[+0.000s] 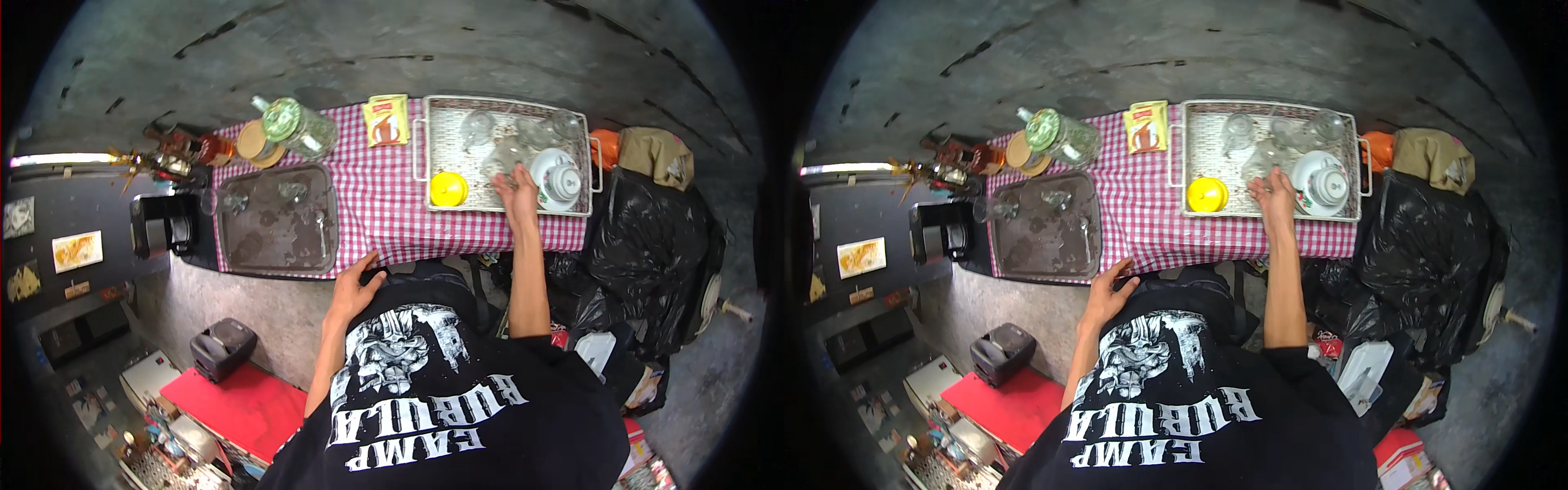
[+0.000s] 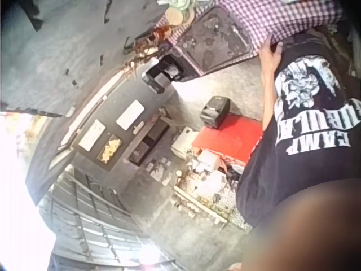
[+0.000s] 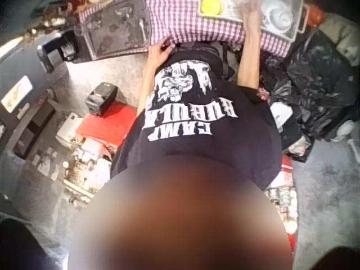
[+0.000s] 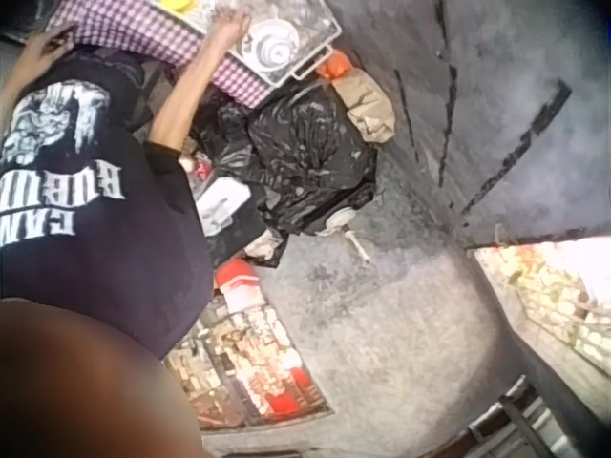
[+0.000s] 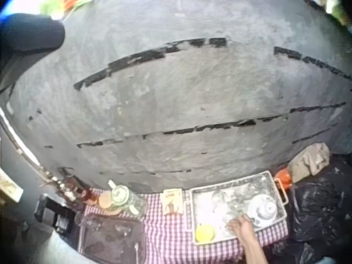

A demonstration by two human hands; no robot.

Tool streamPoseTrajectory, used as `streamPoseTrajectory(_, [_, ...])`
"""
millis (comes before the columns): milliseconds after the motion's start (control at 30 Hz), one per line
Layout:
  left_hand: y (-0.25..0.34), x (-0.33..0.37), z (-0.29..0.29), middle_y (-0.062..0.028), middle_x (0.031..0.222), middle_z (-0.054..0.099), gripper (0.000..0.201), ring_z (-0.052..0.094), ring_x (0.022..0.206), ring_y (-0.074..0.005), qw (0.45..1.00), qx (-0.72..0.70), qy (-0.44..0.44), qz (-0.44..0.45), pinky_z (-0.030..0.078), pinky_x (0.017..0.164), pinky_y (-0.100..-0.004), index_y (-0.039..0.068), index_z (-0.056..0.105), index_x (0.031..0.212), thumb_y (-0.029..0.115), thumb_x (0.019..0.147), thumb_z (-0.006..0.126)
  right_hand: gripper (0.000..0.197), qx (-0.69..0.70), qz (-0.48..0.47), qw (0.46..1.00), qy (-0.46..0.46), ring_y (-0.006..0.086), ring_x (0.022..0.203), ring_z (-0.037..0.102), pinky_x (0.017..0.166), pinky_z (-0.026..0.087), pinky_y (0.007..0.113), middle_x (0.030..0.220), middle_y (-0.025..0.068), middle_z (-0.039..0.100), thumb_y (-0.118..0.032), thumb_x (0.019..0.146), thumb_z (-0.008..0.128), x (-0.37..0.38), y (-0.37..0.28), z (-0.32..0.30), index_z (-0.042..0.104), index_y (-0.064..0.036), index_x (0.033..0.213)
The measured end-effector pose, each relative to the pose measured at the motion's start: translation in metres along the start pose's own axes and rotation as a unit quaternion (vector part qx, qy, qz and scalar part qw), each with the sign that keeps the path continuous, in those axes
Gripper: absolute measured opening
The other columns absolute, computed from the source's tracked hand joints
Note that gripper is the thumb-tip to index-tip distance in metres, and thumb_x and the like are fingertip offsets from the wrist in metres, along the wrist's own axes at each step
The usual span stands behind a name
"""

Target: Preparing and pouring liquid from a bottle into small glasses on a tray.

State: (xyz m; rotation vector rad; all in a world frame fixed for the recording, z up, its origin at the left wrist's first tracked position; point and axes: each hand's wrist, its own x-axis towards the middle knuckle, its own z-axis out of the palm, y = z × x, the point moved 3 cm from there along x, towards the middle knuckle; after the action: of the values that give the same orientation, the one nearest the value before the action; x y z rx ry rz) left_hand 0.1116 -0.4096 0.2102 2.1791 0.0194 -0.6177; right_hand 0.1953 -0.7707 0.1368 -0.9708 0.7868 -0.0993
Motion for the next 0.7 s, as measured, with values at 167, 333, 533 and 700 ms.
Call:
streamPoseTrajectory(167, [-0.004, 0.000, -0.019, -0.0164, 0.116, 0.067, 0.045, 0.065, 0.106, -0.0228, 0.999, -0.017, 0.028, 0.005, 0.049, 0.092, -0.0329, 0.001, 0.058, 0.127, 0.017, 0.086, 0.070, 0.041, -0.055, -0.092, 0.994, -0.013, 0.0223, 0.089, 0.065, 0.074, 0.050, 0.030, 0.106, 0.0138, 0.060, -0.031, 0.100, 0.054, -0.076, -0.007, 0.004, 0.048, 0.0025, 0.121])
streamPoseTrajectory(333, [-0.030, 0.006, -0.032, -0.0136, 0.116, 0.067, 0.040, 0.063, 0.107, -0.0185, 0.968, -0.251, -0.018, 0.015, 0.048, 0.094, -0.0308, -0.002, 0.056, 0.127, 0.024, 0.097, 0.058, 0.032, -0.295, -0.167, 0.923, -0.184, 0.0144, 0.088, 0.059, 0.075, 0.044, 0.026, 0.103, 0.0045, 0.058, -0.029, 0.098, 0.057, -0.143, 0.008, 0.031, 0.062, 0.0025, 0.096])
streamPoseTrajectory(533, [-0.092, 0.014, -0.096, -0.0132, 0.125, 0.058, 0.065, 0.063, 0.104, -0.0198, 0.737, -0.638, -0.217, -0.056, 0.051, 0.091, -0.0348, -0.001, 0.041, 0.138, 0.049, 0.098, 0.049, 0.021, -0.487, -0.227, 0.764, -0.356, 0.0290, 0.102, 0.058, 0.088, 0.046, 0.035, 0.108, 0.0157, 0.057, -0.014, 0.085, 0.070, -0.218, 0.084, 0.164, 0.065, 0.0008, 0.099])
streamPoseTrajectory(700, [-0.161, -0.007, -0.192, -0.0106, 0.114, 0.061, 0.055, 0.064, 0.095, -0.0170, 0.865, -0.448, -0.217, -0.061, 0.059, 0.071, -0.0292, -0.002, 0.042, 0.135, 0.017, 0.089, 0.068, 0.020, -0.518, -0.270, 0.686, -0.434, 0.0367, 0.103, 0.057, 0.087, 0.049, 0.041, 0.115, 0.0202, 0.050, -0.015, 0.082, 0.073, -0.275, 0.168, 0.282, 0.063, 0.0005, 0.090])
